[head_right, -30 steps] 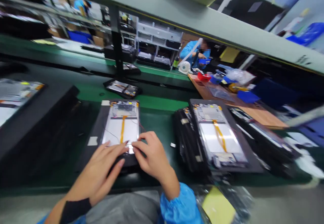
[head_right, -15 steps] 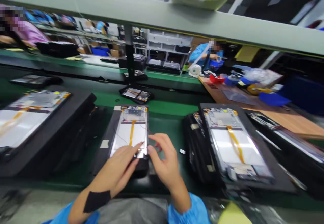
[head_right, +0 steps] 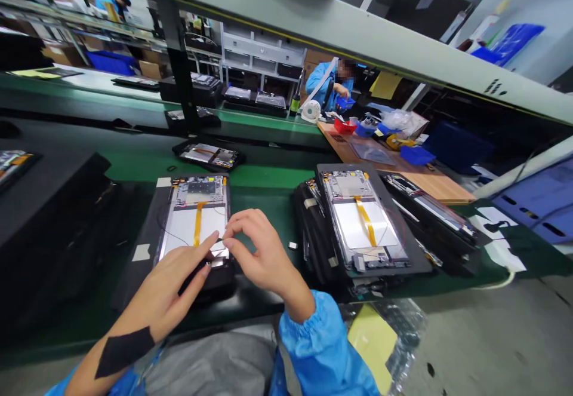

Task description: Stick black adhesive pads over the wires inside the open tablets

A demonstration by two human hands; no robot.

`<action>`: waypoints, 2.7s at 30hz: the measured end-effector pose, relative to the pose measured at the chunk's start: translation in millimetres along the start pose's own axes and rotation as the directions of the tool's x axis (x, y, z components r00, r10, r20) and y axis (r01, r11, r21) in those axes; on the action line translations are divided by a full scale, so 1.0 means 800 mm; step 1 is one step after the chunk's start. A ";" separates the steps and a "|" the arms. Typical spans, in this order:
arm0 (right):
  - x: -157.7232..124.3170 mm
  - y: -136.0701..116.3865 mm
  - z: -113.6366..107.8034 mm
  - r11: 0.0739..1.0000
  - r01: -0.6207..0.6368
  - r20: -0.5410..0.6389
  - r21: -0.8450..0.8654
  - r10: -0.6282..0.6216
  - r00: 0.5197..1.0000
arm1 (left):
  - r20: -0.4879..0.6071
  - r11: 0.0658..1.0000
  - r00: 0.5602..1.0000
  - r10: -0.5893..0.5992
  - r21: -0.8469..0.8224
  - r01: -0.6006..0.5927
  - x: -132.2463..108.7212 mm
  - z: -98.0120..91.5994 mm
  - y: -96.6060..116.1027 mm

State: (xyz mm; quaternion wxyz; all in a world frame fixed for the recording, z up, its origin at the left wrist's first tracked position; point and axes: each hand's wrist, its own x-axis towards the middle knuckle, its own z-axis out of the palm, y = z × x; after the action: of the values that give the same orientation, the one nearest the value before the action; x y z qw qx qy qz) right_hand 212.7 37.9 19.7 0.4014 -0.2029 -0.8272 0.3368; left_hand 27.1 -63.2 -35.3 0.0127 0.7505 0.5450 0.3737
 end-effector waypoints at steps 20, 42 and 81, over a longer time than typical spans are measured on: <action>-0.026 -0.003 0.061 0.488 -0.697 0.032 0.524 0.807 0.589 | -0.128 0.997 0.989 -0.073 -0.029 0.070 -0.020 0.018 0.009; -0.027 0.004 0.065 0.515 -0.767 -0.033 0.383 0.837 0.546 | -0.045 0.993 0.995 0.088 -0.075 -0.092 -0.013 0.000 -0.004; -0.072 0.000 0.041 0.942 -0.258 -0.028 -0.216 0.258 0.966 | 0.190 0.971 0.952 0.240 -0.040 -0.237 0.003 -0.024 -0.050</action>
State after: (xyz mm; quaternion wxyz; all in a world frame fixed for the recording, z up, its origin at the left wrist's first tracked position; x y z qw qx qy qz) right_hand 220.2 -10.1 -25.2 0.3288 -0.3520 -0.8256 0.2939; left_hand -16.0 -52.5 -36.9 0.0265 0.8434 0.4434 0.3024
